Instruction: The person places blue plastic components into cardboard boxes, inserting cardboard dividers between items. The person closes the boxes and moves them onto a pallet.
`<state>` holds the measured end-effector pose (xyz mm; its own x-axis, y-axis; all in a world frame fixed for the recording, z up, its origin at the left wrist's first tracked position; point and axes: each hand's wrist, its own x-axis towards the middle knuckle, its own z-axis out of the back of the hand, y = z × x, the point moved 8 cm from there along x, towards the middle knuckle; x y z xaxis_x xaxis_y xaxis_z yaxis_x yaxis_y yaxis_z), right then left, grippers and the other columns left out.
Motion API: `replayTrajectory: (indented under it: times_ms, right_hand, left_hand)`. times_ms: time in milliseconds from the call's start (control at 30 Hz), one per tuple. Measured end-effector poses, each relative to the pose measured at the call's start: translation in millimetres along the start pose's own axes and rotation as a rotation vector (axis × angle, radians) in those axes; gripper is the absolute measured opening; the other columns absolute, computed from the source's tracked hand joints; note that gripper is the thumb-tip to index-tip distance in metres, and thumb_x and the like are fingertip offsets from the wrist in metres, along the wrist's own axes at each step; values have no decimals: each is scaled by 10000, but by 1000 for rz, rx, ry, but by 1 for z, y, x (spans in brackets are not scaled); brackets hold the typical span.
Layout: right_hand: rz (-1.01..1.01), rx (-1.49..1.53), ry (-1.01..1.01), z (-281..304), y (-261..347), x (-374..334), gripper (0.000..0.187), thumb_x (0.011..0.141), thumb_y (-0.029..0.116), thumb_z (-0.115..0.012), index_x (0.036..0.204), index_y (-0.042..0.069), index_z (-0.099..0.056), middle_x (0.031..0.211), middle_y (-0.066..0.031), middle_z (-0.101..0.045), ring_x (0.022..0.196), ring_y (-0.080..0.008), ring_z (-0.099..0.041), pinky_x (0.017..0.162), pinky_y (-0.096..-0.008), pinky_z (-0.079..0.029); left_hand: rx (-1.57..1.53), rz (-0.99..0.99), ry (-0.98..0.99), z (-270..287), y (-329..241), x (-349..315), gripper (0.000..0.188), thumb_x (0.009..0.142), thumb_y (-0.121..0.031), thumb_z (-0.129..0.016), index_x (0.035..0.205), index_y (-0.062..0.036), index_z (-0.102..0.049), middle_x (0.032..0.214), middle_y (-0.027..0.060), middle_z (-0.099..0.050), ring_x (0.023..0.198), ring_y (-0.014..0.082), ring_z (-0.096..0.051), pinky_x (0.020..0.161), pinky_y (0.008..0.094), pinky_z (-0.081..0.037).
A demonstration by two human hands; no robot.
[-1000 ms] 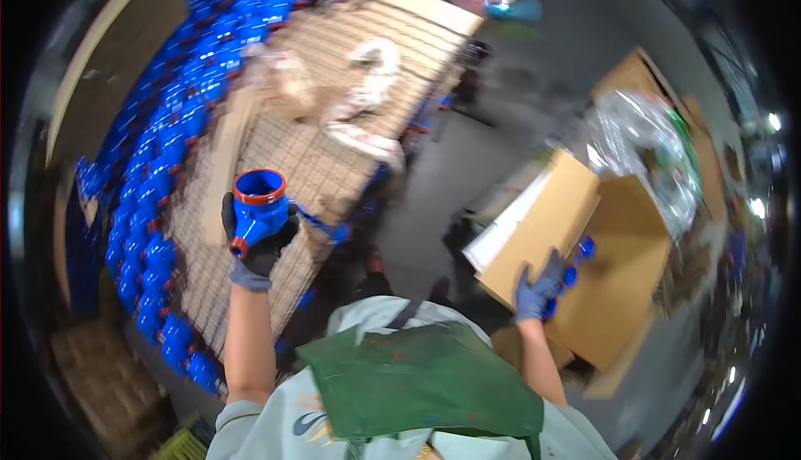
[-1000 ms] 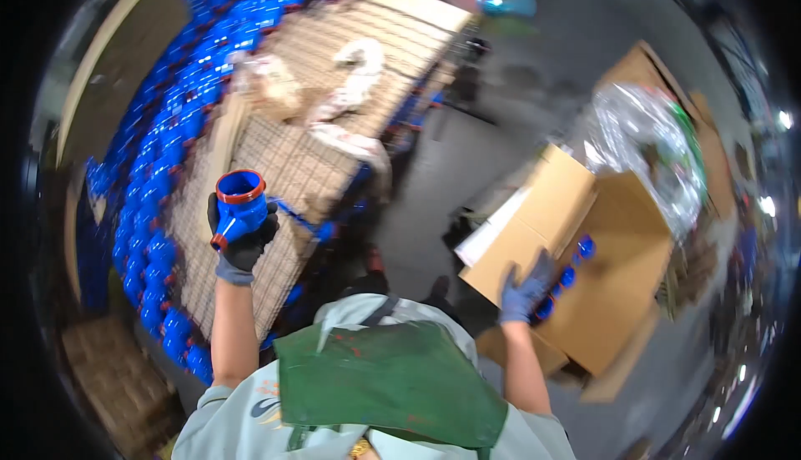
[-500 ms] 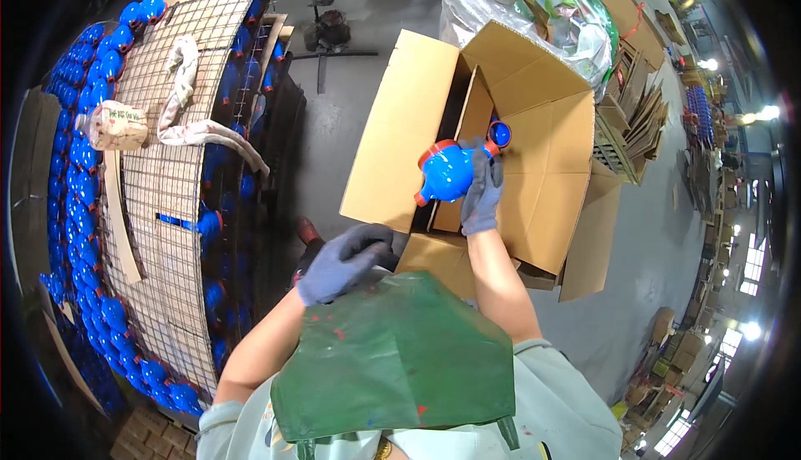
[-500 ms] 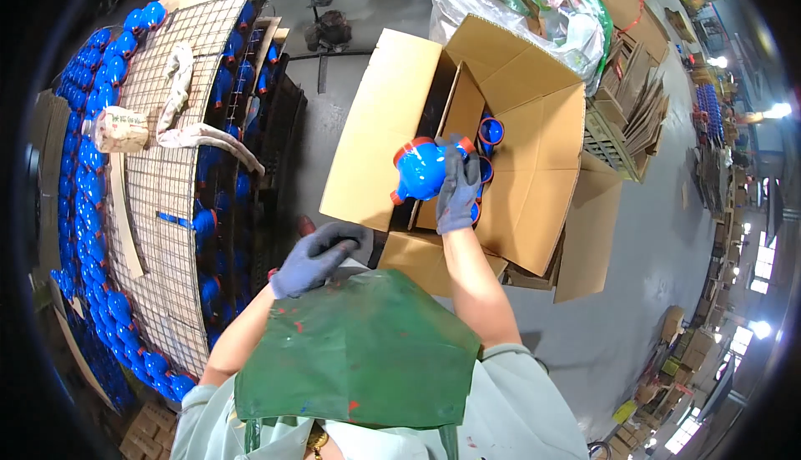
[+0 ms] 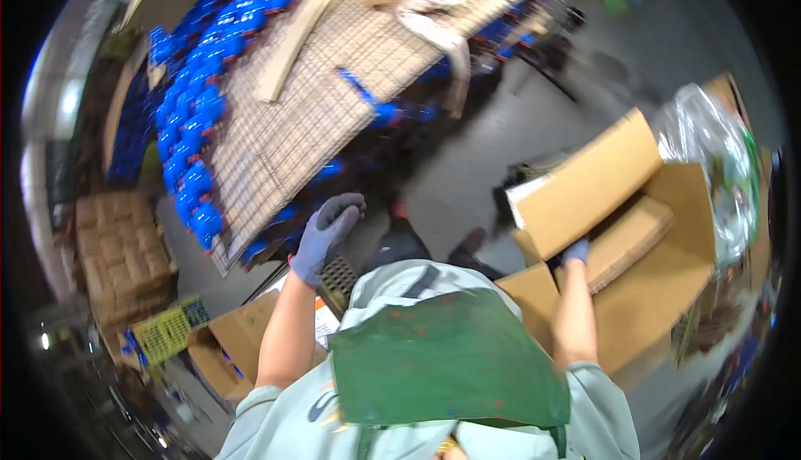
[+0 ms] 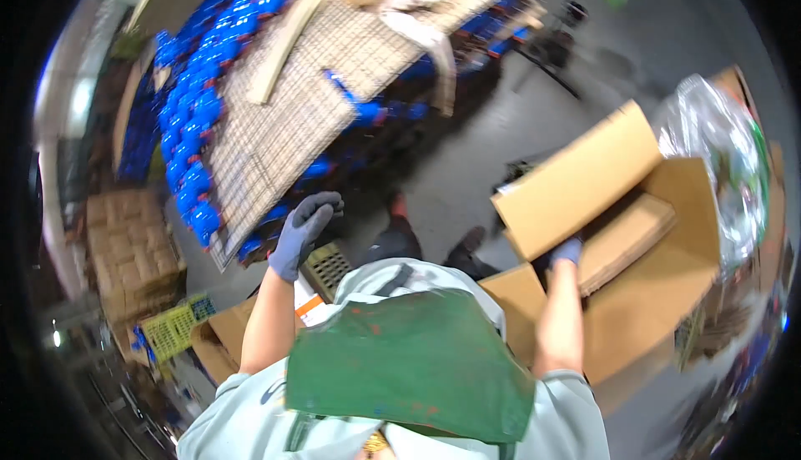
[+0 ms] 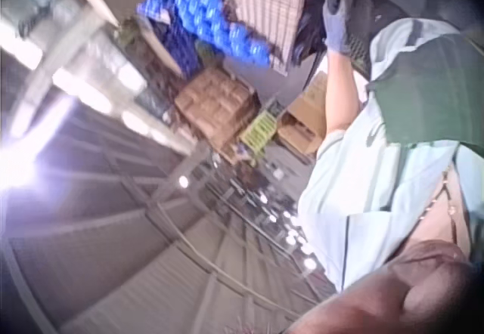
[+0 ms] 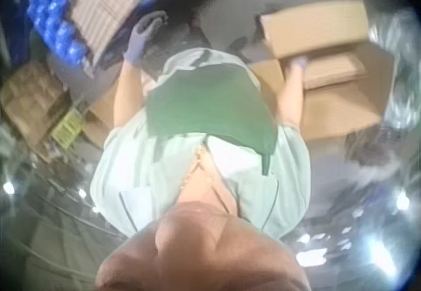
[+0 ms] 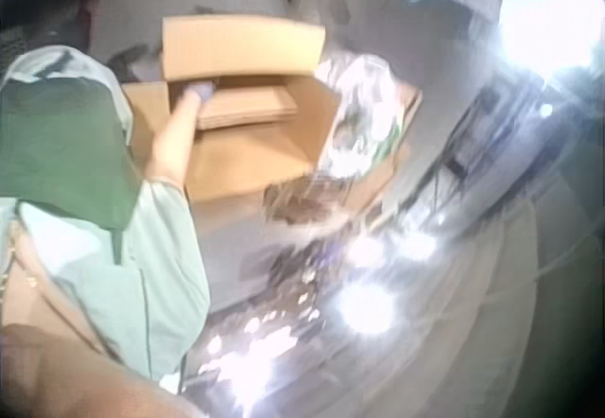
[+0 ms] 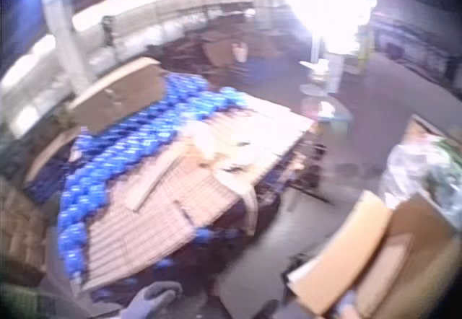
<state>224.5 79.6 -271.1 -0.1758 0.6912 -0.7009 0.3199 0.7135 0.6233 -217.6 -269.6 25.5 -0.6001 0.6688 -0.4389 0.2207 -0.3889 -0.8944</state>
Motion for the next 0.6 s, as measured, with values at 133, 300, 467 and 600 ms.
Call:
replayTrajectory:
  times_ms: [133, 300, 467, 600]
  right_hand:
    - [-64, -232, -52, 9, 26, 13, 465, 1055, 276, -337, 1424, 13, -442, 1423, -139, -511, 1241, -294, -519, 1094, -445, -392]
    - [760, -456, -215, -87, 133, -116, 438, 1033, 173, -450, 1424, -23, -418, 1416, -122, -501, 1311, -248, -455, 1122, -407, -346]
    - [875, -573, 438, -368, 42, -268, 413, 960, 152, -531, 1330, -33, -537, 1398, -118, -532, 1329, -210, -447, 1138, -350, -305]
    - [8, -875, 1345, -504, -155, -346, 758, 819, 255, -698, 1461, -22, -404, 1466, -146, -462, 1393, -271, -398, 1142, -397, -338]
  left_hand:
    - [190, -99, -585, 213, 34, -5, 330, 938, -173, -667, 1214, 3, -628, 1143, 76, -668, 1027, 123, -588, 902, 256, -472]
    - [1196, 688, -1257, 418, 63, -92, 1044, 683, -639, -761, 1457, -59, -368, 1368, 244, -525, 1276, 410, -500, 1076, 473, -399]
    - [638, 217, -890, 424, 91, -89, 962, 784, -555, -750, 1501, -50, -354, 1422, 206, -490, 1294, 327, -507, 1059, 431, -428]
    - [-829, -200, -389, 285, 27, -39, 600, 943, -536, -568, 1397, -153, -485, 1340, 84, -564, 1176, 283, -592, 993, 482, -505]
